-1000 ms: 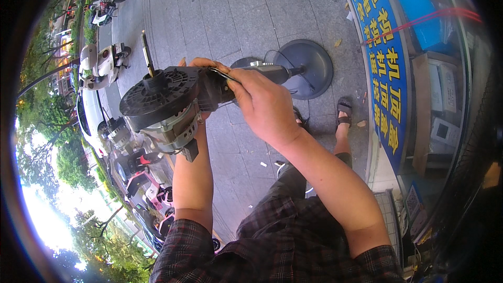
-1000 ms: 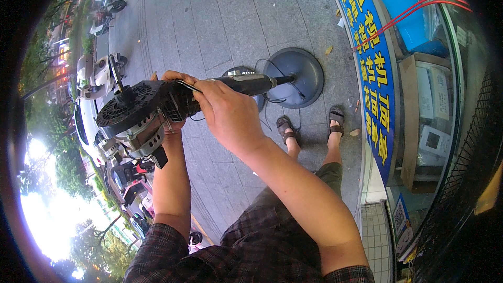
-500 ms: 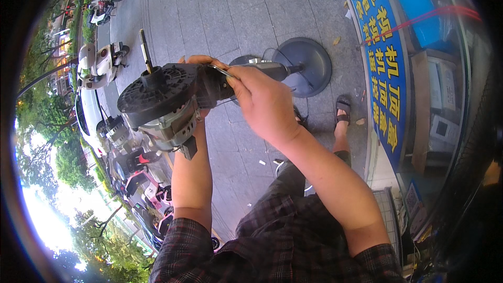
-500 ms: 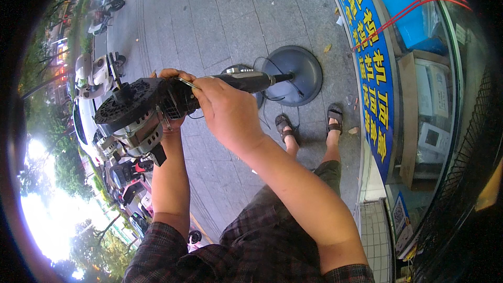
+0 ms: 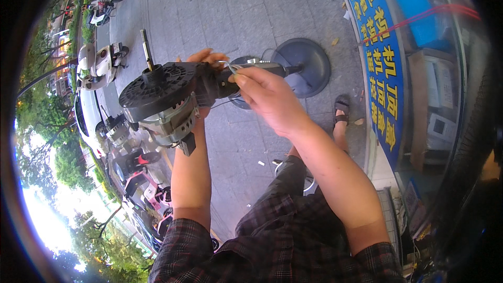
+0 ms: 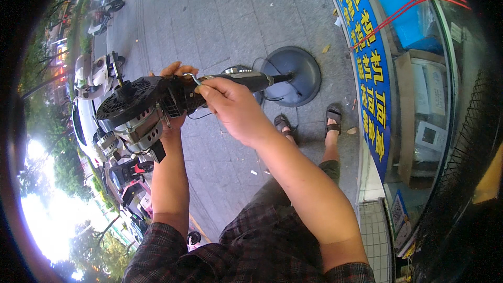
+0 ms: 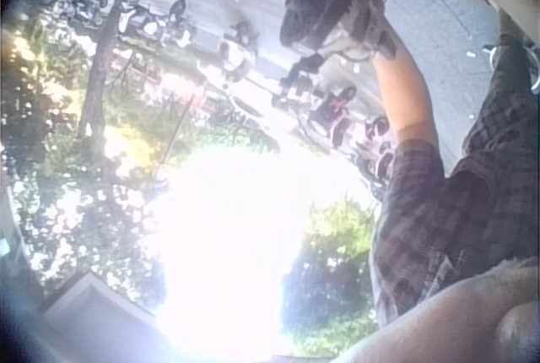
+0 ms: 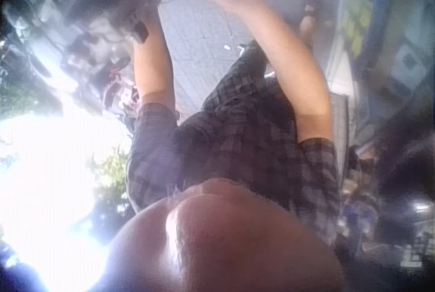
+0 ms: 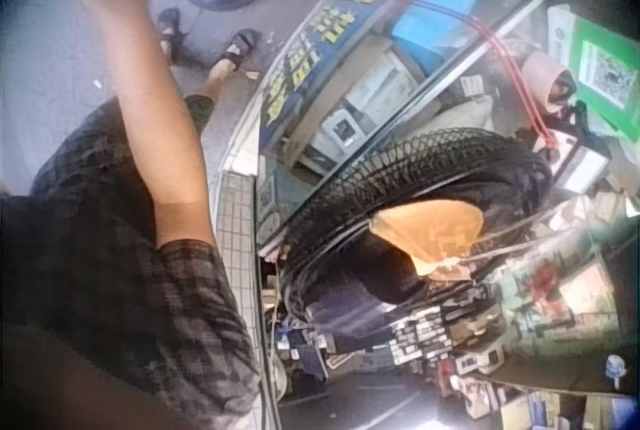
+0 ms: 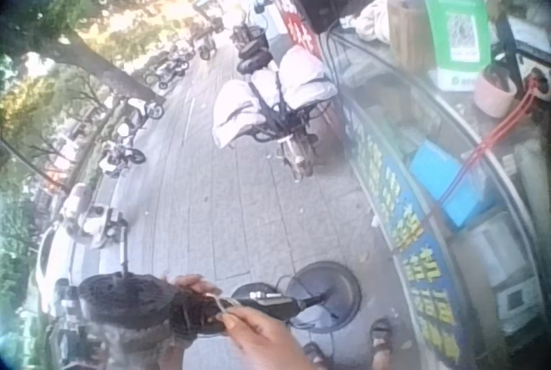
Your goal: The person disassembles a standing fan motor, removes the housing, and uses a screwdriver to adjust internal components. They then move to a workbench to retrieve pliers and continue working on the motor assembly.
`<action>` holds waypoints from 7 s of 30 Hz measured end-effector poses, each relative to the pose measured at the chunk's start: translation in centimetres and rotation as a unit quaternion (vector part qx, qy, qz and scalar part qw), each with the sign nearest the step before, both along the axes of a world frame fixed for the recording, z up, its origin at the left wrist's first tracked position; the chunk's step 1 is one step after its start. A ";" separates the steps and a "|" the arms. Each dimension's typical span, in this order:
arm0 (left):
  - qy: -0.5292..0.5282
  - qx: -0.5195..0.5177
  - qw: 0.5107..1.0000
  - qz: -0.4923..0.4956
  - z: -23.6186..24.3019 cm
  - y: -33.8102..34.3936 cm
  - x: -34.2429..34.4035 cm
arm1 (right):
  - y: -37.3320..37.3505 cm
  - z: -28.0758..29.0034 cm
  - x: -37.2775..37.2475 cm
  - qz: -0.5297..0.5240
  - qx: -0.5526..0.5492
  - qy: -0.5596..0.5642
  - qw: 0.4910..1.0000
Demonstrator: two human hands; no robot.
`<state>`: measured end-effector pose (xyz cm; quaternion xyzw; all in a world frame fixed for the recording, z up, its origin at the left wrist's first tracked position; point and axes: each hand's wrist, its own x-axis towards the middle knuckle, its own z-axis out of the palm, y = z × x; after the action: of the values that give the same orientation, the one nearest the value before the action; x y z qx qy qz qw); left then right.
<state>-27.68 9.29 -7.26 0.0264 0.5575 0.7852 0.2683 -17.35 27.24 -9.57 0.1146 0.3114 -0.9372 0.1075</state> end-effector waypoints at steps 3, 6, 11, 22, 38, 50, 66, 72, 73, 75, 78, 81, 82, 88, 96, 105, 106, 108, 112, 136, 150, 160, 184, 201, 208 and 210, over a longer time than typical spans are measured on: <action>0.062 -0.028 0.968 0.241 -2.8 -2.6 4.0 | 1.9 1.4 1.6 0.027 -0.040 -0.041 0.998; -0.196 -0.023 0.937 0.287 -5.2 -5.7 9.1 | 4.0 2.0 4.3 0.026 -0.075 -0.082 0.994; -0.103 -0.104 0.988 0.049 3.9 6.9 16.2 | 6.2 2.4 10.0 0.010 0.085 -0.092 0.992; -0.124 -0.018 0.990 -0.068 5.2 14.2 15.8 | 10.5 6.0 17.1 -0.072 0.285 -0.087 0.952; 0.418 -0.206 0.867 -0.176 14.0 40.6 4.9 | 15.2 7.5 24.7 -0.044 0.341 -0.165 0.924; 0.474 -0.204 0.853 -0.082 12.1 47.3 1.4 | 13.4 1.5 29.5 -0.051 0.373 -0.100 0.921; -0.052 -0.344 0.938 -0.012 -2.9 6.8 23.4 | 12.4 0.9 23.7 0.036 0.339 -0.237 0.910; -0.070 -0.423 0.897 0.104 -3.5 -2.2 22.4 | 8.0 -2.4 17.5 0.004 0.454 -0.053 0.889; -0.087 -0.439 0.889 0.097 -4.0 -4.3 23.0 | 7.5 -1.5 16.2 0.016 0.446 -0.055 0.893; -0.134 -0.469 0.869 0.087 -5.9 -8.9 25.6 | 6.3 -0.6 15.0 0.041 0.437 -0.058 0.897; -0.241 -0.476 0.838 0.117 -5.4 -12.6 29.6 | 4.5 -1.3 15.6 0.018 0.426 -0.042 0.904; -0.223 -0.463 0.847 0.136 -2.8 -14.3 30.2 | 4.7 1.3 15.9 0.134 0.473 -0.092 0.866; -0.201 -0.458 0.855 0.136 -2.7 -15.2 29.7 | 4.8 1.2 16.3 0.195 0.497 -0.119 0.837; -0.113 -0.374 0.887 0.248 -4.9 -25.1 20.9 | -0.5 0.2 18.4 0.252 0.594 -0.046 0.763; 0.116 -0.327 0.837 0.423 -1.9 -35.4 5.8 | -18.8 2.9 9.2 0.238 0.527 0.058 0.813; 0.176 -0.274 0.913 0.245 -0.6 -39.0 0.0 | -33.4 0.7 -5.8 0.126 0.380 0.058 0.914; 0.176 -0.284 0.909 0.248 -0.8 -39.2 -0.3 | -33.9 0.7 -7.1 0.131 0.372 0.063 0.917; 0.176 -0.302 0.902 0.252 -1.1 -39.7 -1.0 | -35.0 0.1 -9.1 0.132 0.349 0.070 0.925; 0.257 -0.353 0.871 0.224 -2.3 -39.9 -0.7 | -36.0 -1.1 -10.9 0.143 0.238 0.057 0.959; 0.184 -0.265 0.917 0.236 -0.2 -39.0 -1.4 | -38.0 -1.0 -12.8 0.216 0.070 0.007 0.974; 0.212 -0.329 0.896 0.211 0.6 -38.7 -1.0 | -38.5 -1.0 -13.2 0.224 0.073 0.005 0.972; 0.180 -0.266 0.920 0.224 -0.2 -38.7 -1.4 | -41.0 0.0 -11.5 0.034 0.340 0.065 0.937; 0.205 -0.287 0.905 0.236 -0.7 -39.0 -1.5 | -38.8 -0.3 -11.9 0.000 0.532 0.208 0.821; 0.195 -0.275 0.913 0.231 -1.2 -39.5 -1.4 | -38.9 -0.3 -11.9 0.004 0.534 0.211 0.818; 0.208 -0.280 0.907 0.234 -0.7 -39.1 -1.4 | -38.9 -0.4 -12.4 -0.003 0.544 0.227 0.808; 0.204 -0.282 0.908 0.235 -0.7 -39.1 -1.4 | -38.8 -0.4 -12.5 0.012 0.550 0.224 0.805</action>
<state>-29.10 -29.81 -7.94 -0.0228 0.7886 0.6127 -0.0467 -29.84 -11.60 -9.95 -0.0620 0.7915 -0.6070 -0.0348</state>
